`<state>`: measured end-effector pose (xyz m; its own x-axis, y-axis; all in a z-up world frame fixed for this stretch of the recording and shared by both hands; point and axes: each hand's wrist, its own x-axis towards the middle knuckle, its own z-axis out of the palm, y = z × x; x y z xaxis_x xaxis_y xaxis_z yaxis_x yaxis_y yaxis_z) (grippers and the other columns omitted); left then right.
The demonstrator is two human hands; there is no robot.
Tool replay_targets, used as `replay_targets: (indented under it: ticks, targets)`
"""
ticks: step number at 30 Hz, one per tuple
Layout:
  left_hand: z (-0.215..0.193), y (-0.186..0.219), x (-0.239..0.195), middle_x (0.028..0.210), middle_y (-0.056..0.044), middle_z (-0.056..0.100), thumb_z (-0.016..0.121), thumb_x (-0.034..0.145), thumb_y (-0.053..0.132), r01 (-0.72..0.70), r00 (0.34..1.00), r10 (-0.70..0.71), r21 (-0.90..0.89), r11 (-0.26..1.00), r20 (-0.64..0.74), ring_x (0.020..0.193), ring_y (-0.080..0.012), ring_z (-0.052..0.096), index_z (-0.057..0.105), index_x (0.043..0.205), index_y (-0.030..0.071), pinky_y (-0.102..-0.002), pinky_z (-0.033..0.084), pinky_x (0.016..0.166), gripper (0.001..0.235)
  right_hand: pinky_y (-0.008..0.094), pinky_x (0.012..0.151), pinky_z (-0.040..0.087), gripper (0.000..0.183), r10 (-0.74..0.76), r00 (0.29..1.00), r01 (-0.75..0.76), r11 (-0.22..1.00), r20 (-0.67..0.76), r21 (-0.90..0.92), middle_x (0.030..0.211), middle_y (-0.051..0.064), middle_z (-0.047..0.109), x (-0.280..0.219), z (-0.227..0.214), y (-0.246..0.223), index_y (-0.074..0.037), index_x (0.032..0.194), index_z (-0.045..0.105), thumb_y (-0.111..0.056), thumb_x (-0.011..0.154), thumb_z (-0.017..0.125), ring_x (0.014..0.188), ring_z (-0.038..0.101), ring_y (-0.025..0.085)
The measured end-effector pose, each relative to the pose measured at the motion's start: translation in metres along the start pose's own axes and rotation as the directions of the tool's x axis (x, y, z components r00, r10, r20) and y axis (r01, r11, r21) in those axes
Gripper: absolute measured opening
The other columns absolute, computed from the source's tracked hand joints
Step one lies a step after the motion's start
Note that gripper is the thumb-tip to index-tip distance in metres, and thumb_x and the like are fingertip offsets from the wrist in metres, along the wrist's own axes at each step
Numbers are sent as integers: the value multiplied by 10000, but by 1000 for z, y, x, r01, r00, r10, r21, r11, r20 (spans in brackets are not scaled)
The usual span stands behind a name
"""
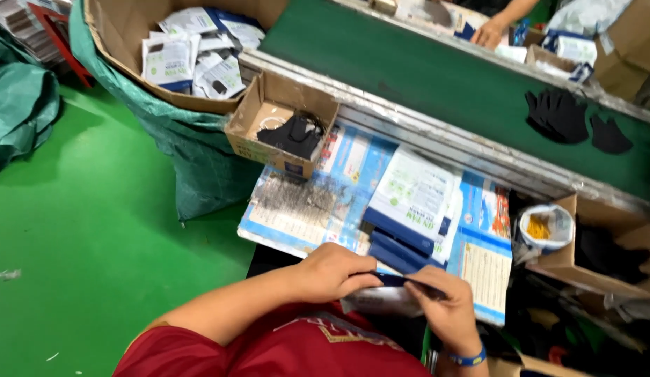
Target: The person takes black face masks one at a time, opens a blue-and-white plastic pouch, inserts a mask into it, presses the pouch closed, and places the packed pouch on the conveyor belt beside the work table. The person repeats this packing cycle continuously throughout the episode.
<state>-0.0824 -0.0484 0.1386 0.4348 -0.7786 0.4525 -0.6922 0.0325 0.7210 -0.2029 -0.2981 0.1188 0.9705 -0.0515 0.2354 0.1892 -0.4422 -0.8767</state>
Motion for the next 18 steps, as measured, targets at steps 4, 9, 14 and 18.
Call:
replay_targets:
  ticks: [4, 9, 14, 18]
  targets:
    - [-8, -17, 0, 799, -148, 687, 673, 969, 319, 196, 972, -200, 43, 980, 123, 750, -367, 671, 699, 961, 111, -453, 513, 680, 209, 281, 699, 523, 101, 97, 952, -89, 995, -290, 42, 850, 104, 733, -17, -5, 13, 53, 962, 742, -23, 908, 703, 769, 671, 169]
    - [-64, -83, -8, 891, -130, 620, 632, 1006, 215, 276, 878, -162, 200, 940, -450, 800, -294, 598, 673, 938, 26, -414, 481, 708, 205, 292, 813, 547, 178, 205, 735, -50, 967, -647, 250, 949, 106, 731, -44, -34, 20, 26, 1063, 732, -100, 1116, 619, 861, 678, 166]
    - [-26, -103, -11, 950, -41, 629, 569, 1092, 241, 176, 702, -428, -444, 879, -569, 838, -133, 596, 557, 1402, 38, -283, 497, 755, 371, 297, 902, 543, 341, 260, 753, -119, 957, -604, 263, 1202, 127, 687, -61, -34, 67, 4, 1348, 599, -151, 1044, 619, 1072, 671, 189]
    - [50, -140, 6, 1168, -114, 697, 580, 1036, 265, 366, 839, -451, -296, 882, -304, 1023, -176, 672, 518, 1443, 55, -326, 528, 855, 462, 273, 948, 525, 422, 322, 720, -114, 929, -615, 354, 1337, 107, 604, -44, -36, 143, -74, 1423, 512, -191, 1029, 611, 1187, 603, 174]
